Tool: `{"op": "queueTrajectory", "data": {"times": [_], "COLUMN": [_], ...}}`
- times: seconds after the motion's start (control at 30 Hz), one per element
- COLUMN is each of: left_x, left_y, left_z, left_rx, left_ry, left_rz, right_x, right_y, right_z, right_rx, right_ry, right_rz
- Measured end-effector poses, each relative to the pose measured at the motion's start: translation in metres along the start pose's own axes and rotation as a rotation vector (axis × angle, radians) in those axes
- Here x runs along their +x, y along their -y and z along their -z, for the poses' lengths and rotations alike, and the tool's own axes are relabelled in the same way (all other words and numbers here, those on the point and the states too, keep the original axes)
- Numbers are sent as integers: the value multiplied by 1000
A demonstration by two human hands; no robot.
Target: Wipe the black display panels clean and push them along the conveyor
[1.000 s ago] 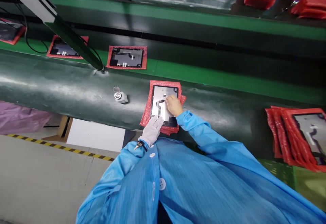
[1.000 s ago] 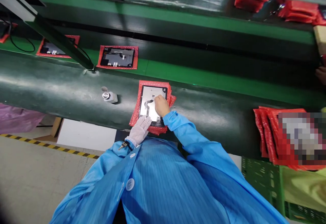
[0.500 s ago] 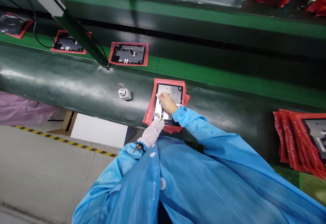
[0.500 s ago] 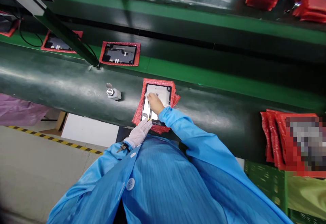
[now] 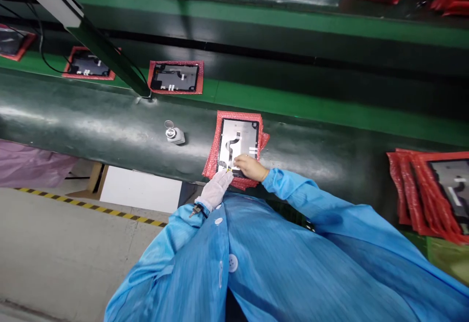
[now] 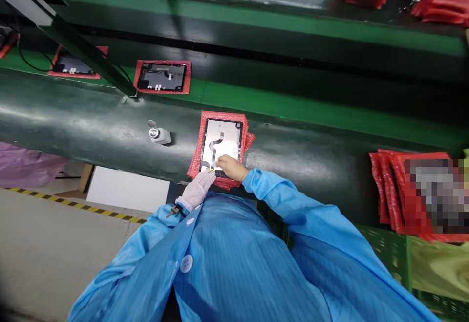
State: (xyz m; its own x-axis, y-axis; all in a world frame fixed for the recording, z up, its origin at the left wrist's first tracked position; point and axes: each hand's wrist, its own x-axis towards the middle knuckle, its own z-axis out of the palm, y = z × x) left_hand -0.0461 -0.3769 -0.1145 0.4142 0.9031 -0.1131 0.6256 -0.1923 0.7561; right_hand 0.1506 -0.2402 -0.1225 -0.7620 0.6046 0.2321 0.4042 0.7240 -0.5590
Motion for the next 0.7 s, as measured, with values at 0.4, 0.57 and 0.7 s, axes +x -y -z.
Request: {"op": "queueTrajectory", "data": {"times": [0.4,0.57,0.7], "left_x": [36,74,94], "left_y": [-56,-70,-74], "left_z": [16,12,18], "left_rx": [599,638,661], "left_ry": [44,113,155], "left_rz": [7,74,123], "right_x": [4,12,2], "right_y": [-7,-7,-2], "right_z": [6,16,35], "right_rx": [13,11,57], "right_ry": [26,-9,-37], "right_rz": [-176,-299,-354]}}
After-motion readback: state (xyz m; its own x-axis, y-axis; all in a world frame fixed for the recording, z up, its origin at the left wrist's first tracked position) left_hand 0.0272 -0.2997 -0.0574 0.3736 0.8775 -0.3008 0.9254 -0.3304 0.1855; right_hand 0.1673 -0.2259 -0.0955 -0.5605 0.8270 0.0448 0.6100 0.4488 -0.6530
